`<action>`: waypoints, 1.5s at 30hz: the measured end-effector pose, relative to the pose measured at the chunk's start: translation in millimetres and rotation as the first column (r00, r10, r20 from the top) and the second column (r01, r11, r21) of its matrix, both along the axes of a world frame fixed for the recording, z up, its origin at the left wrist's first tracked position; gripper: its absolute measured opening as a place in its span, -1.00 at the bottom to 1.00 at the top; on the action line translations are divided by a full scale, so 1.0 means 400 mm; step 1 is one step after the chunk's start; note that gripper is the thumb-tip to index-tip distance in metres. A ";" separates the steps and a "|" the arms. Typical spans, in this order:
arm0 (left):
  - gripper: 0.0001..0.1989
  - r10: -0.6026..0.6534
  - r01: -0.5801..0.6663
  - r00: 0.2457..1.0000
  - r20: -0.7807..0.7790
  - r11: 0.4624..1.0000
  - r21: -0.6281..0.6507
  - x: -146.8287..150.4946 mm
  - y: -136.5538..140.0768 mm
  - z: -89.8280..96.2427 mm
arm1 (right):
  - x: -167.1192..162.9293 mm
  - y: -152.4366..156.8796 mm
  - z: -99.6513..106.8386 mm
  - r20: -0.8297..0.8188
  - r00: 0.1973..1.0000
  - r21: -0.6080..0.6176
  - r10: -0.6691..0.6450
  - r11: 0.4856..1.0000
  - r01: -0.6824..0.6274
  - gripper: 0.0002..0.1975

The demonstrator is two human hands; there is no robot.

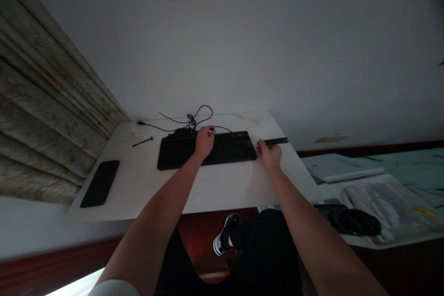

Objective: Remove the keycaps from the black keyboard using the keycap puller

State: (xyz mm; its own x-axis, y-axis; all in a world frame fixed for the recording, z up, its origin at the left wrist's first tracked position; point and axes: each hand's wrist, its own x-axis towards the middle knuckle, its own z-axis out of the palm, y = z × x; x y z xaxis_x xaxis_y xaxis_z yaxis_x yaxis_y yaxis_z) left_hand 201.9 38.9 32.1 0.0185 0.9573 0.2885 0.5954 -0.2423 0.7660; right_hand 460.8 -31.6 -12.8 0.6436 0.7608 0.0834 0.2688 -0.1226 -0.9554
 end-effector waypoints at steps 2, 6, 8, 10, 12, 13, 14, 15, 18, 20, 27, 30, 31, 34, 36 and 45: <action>-0.73 0.036 -0.040 0.991 -0.127 0.999 -0.033 -0.063 0.022 0.022 | -0.002 -0.001 0.000 -0.009 1.000 0.009 -0.001 1.000 0.001 -0.58; -0.72 0.140 -0.179 0.895 -0.424 0.982 -0.052 -0.192 0.049 0.060 | -0.004 0.001 0.000 -0.029 1.000 0.012 -0.008 1.000 0.009 -0.59; -0.71 0.161 -0.215 0.854 -0.495 0.975 -0.054 -0.238 0.054 0.070 | -0.005 0.001 0.001 -0.033 0.999 0.007 -0.007 1.000 0.007 -0.60; -0.71 0.166 -0.226 0.834 -0.527 0.973 -0.051 -0.267 0.058 0.075 | -0.006 0.001 0.004 -0.019 1.000 0.001 -0.007 1.000 0.007 -0.60; -0.70 0.164 -0.231 0.824 -0.543 0.971 -0.056 -0.281 0.062 0.074 | -0.006 0.001 0.005 0.000 1.000 -0.009 -0.003 1.000 0.003 -0.59; -0.69 0.163 -0.234 0.820 -0.548 0.970 -0.062 -0.285 0.063 0.072 | -0.005 0.001 0.004 0.007 1.000 -0.017 -0.002 1.000 0.003 -0.59; -0.69 0.160 -0.236 0.818 -0.553 0.969 -0.068 -0.287 0.064 0.070 | -0.004 0.002 0.002 0.009 1.000 -0.025 -0.004 1.000 0.004 -0.58; -0.69 0.154 -0.233 0.818 -0.555 0.970 -0.075 -0.288 0.064 0.067 | -0.002 0.003 0.000 0.008 1.000 -0.031 -0.005 1.000 0.005 -0.58; -0.65 0.137 -0.212 0.821 -0.554 0.975 -0.073 -0.288 0.061 0.058 | 0.005 0.008 -0.013 0.013 1.000 -0.028 -0.011 1.000 0.011 -0.56; -0.63 0.139 -0.196 0.820 -0.556 0.980 -0.044 -0.279 0.054 0.054 | 0.009 0.011 -0.020 0.019 1.000 -0.023 -0.008 1.000 0.009 -0.56; -0.68 -0.075 0.120 0.844 -0.531 0.992 0.050 -0.109 -0.010 0.037 | 0.010 0.010 -0.022 0.054 0.998 -0.029 -0.014 0.999 0.015 -0.56; -0.73 -0.264 0.314 0.817 -0.512 0.949 0.012 0.003 -0.050 0.021 | 0.010 0.008 -0.021 0.016 1.000 -0.008 0.004 1.000 -0.004 -0.55; -0.73 -0.294 0.340 0.813 -0.503 0.940 0.001 0.035 -0.061 0.015 | 0.011 0.007 -0.020 0.004 1.000 -0.005 0.011 1.000 -0.011 -0.55; -0.74 -0.311 0.336 0.829 -0.464 0.941 -0.030 0.094 -0.084 -0.004 | 0.011 0.005 -0.017 -0.022 1.000 -0.005 0.020 1.000 -0.020 -0.58; -0.74 -0.294 0.308 0.851 -0.435 0.951 -0.041 0.105 -0.089 -0.013 | 0.007 0.003 -0.011 -0.038 0.999 0.007 0.013 1.000 -0.013 -0.60; -0.65 -0.295 0.316 0.825 -0.482 0.948 -0.040 0.105 -0.096 -0.016 | -0.002 0.013 0.072 -0.335 0.936 0.001 0.112 0.993 -0.118 -0.76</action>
